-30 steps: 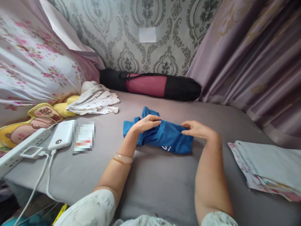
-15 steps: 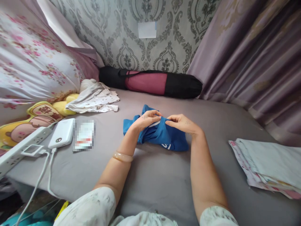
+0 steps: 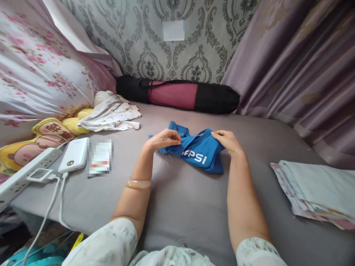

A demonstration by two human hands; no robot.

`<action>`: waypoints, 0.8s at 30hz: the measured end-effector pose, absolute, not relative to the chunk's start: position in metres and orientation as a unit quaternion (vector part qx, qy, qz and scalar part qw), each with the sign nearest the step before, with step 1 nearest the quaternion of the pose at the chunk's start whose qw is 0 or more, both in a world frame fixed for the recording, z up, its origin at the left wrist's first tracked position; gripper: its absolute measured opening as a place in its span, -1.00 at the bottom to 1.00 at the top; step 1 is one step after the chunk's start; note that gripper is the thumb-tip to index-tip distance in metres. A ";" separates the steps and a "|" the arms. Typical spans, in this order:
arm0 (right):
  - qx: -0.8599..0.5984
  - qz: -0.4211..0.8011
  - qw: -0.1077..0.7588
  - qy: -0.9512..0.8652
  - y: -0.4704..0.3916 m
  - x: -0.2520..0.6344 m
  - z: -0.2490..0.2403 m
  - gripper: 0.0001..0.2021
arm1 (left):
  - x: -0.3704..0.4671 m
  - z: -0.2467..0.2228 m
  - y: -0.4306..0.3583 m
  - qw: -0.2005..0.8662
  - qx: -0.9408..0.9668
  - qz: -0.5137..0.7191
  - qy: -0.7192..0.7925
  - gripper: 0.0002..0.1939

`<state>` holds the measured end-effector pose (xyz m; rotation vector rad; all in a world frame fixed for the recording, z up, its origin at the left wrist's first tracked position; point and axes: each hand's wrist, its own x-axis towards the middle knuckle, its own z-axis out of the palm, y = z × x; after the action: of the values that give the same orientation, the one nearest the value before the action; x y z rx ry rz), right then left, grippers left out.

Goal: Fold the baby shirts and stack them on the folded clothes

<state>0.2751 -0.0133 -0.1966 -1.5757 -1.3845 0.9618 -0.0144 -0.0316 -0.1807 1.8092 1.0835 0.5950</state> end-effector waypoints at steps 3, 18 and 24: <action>-0.629 0.379 0.396 -0.551 -0.011 0.280 -0.202 -0.62 | -0.014 -0.194 -0.025 0.408 0.755 0.220 0.464 -0.71; -0.632 0.387 0.380 -0.553 -0.007 0.284 -0.214 -0.57 | -0.026 -0.216 -0.017 0.410 0.761 0.190 0.465 -0.68; -0.625 0.387 0.375 -0.565 -0.011 0.283 -0.206 -0.62 | -0.024 -0.215 -0.021 0.455 0.720 0.225 0.473 -0.72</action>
<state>0.2834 -0.0114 -0.2060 -1.6009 -1.4466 0.9895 -0.0239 -0.0208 -0.2154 1.7767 1.1672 0.5550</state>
